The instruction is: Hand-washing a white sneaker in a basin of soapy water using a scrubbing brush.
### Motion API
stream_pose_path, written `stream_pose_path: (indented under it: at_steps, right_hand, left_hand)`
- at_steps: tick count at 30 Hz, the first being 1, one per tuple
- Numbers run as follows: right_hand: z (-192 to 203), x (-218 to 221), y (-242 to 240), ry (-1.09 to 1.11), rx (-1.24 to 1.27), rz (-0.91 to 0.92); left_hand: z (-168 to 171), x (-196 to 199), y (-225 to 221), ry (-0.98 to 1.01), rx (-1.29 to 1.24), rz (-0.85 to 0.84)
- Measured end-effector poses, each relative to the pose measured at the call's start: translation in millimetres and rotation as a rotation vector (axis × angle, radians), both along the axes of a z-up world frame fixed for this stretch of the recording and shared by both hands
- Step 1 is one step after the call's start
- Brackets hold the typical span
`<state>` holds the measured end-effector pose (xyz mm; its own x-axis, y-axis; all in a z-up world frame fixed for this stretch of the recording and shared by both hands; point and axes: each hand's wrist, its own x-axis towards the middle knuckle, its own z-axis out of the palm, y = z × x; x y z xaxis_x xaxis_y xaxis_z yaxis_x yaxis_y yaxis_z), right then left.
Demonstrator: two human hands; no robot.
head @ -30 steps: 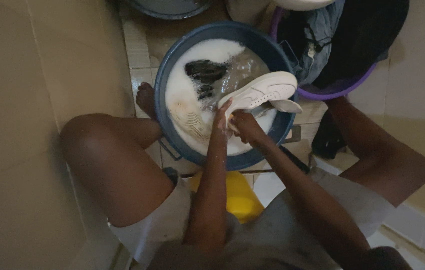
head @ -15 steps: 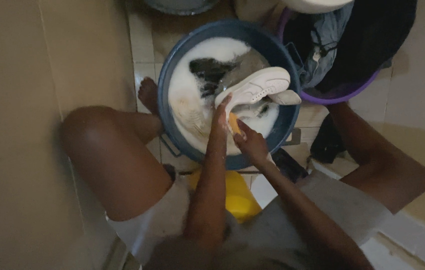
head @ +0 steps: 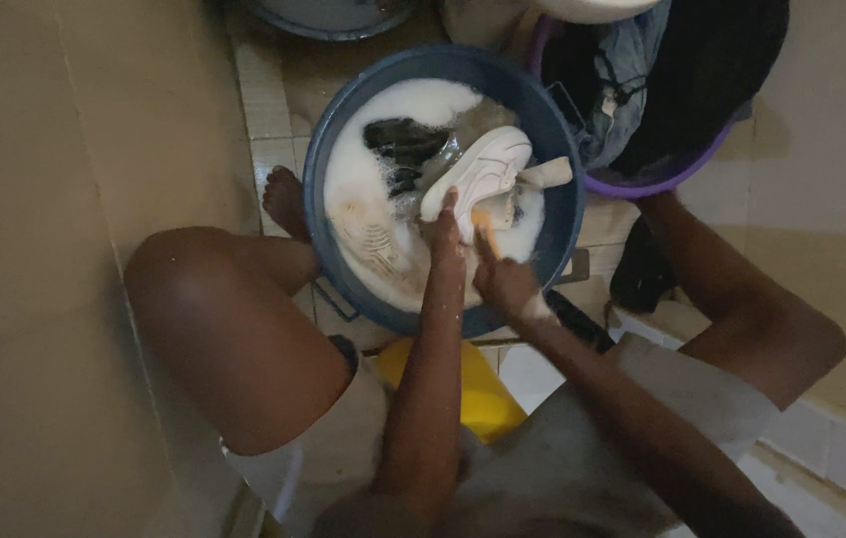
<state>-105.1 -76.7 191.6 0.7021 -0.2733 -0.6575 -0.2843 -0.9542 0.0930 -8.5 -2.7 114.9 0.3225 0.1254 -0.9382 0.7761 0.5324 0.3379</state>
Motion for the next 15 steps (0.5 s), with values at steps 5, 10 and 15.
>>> stream_pose_path:
  at_steps: [5, 10, 15]
  right_hand:
    - [-1.5, 23.6, -33.1, -0.023, 0.0, -0.327]
    - [-12.6, 5.3, -3.1, -0.024, 0.096, -0.076]
    - [-77.5, 4.4, -38.5, -0.146, 0.053, -0.131]
  left_hand:
    - [125.0, -5.3, 25.5, -0.111, -0.197, 0.277]
    - [-10.4, -5.0, -2.1, -0.07, 0.031, 0.045]
    - [23.2, -7.5, 13.4, -0.008, -0.091, 0.037]
